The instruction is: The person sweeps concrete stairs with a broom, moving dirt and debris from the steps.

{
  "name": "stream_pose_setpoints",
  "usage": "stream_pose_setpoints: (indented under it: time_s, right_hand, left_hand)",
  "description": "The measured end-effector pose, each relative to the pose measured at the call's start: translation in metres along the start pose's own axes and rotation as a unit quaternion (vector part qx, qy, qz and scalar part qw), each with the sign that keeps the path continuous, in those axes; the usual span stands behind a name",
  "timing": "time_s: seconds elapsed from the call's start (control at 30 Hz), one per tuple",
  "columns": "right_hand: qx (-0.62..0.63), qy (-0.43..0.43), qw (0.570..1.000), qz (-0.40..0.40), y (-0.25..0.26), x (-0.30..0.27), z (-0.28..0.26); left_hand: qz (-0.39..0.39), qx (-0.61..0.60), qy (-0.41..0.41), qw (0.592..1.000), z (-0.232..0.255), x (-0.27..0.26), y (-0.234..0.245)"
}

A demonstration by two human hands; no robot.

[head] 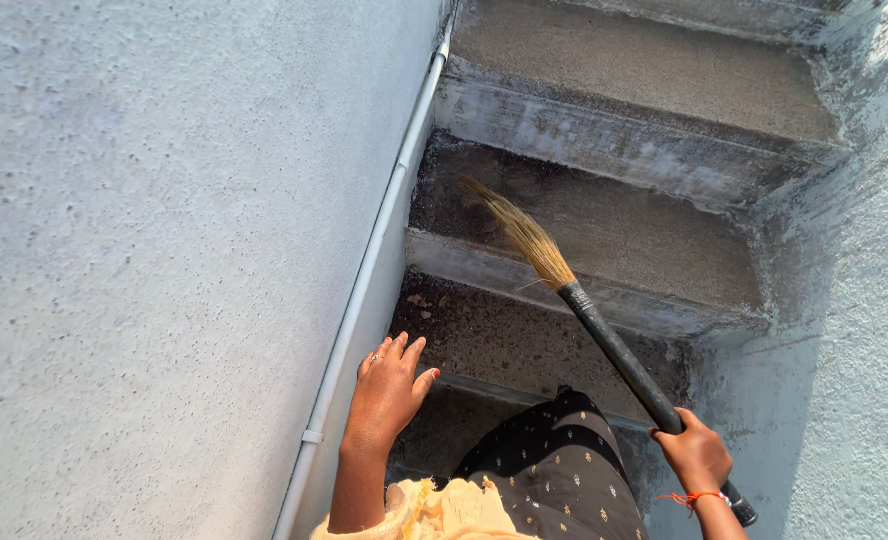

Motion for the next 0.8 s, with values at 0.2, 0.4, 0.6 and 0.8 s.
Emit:
stream_pose_setpoints:
  time_s: [0.2,0.4,0.6,0.8]
  right_hand:
    - [0.014,-0.079,0.987,-0.140,-0.008,-0.058,0.016]
    - [0.333,-0.169,0.908,-0.191,-0.005,-0.097,0.020]
    - [0.571,-0.234,0.734,-0.283,-0.002,-0.097,-0.006]
    - [0.581,-0.283,0.706,-0.289,-0.019,-0.074,-0.036]
  left_hand:
    - [-0.040,-0.007,-0.007,0.999,0.004,0.013,-0.023]
    - [-0.072,-0.016,-0.019,0.997,0.012,0.021,-0.031]
    - [-0.063,-0.022,-0.032,0.997,0.012,0.031,-0.041]
    - [-0.068,0.001,-0.025,0.997,0.022,0.047,-0.061]
Point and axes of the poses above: each hand's wrist, its own x-axis towards the middle knuckle, its own y-axis out of the back of the hand, z = x × y, the point moved 6 cm from there along x, towards the middle knuckle, and after that the axes turned 4 degrees about z, right-handed, at the moved point
